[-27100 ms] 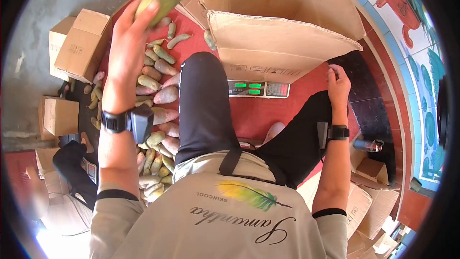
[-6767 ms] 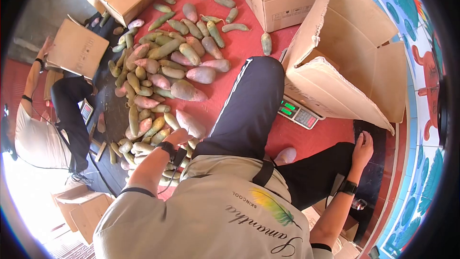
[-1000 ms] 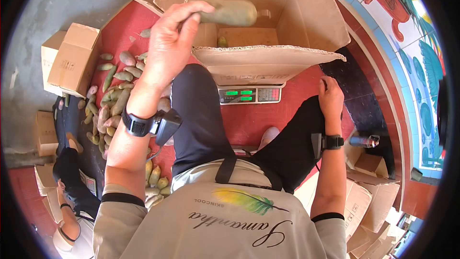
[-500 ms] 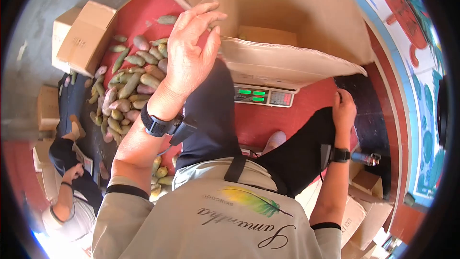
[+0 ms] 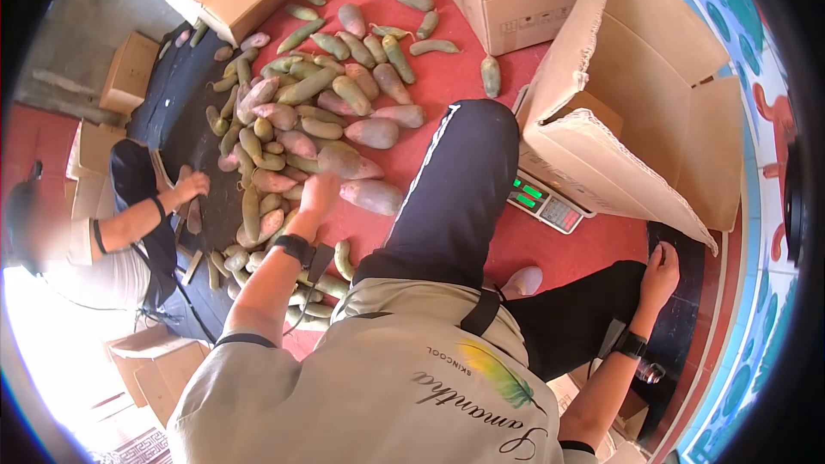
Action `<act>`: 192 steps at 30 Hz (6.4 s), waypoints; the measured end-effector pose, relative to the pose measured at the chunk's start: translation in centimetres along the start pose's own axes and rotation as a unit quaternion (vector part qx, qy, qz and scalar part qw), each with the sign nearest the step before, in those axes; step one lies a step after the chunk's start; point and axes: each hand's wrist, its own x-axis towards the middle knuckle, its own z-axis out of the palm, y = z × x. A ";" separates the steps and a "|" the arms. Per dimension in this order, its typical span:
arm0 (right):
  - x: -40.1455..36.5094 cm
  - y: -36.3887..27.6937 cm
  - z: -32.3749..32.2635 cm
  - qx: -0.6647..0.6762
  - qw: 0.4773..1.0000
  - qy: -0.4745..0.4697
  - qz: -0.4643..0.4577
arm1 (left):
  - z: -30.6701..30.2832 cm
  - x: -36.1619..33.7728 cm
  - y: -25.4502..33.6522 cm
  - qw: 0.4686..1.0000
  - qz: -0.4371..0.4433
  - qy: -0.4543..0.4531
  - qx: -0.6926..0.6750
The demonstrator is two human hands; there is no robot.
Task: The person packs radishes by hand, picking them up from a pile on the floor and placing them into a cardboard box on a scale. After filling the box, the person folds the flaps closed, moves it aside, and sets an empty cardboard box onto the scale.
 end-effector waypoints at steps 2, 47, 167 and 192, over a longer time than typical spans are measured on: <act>0.1 -0.1 0.1 -0.007 1.000 -0.004 -0.004 | 3.7 -3.4 -2.4 0.977 0.020 -0.143 0.156; 0.2 -0.5 -0.5 -0.131 0.987 -0.059 -0.068 | 5.8 -11.0 -20.5 0.750 -0.638 0.009 -0.176; 0.5 -0.1 0.2 -0.126 0.986 -0.060 -0.089 | 5.8 -10.2 -4.6 0.897 -0.326 -0.297 -0.027; 0.3 -0.9 -0.4 -0.155 0.981 -0.078 -0.083 | 7.5 -9.2 -6.2 0.904 -0.154 -0.358 0.179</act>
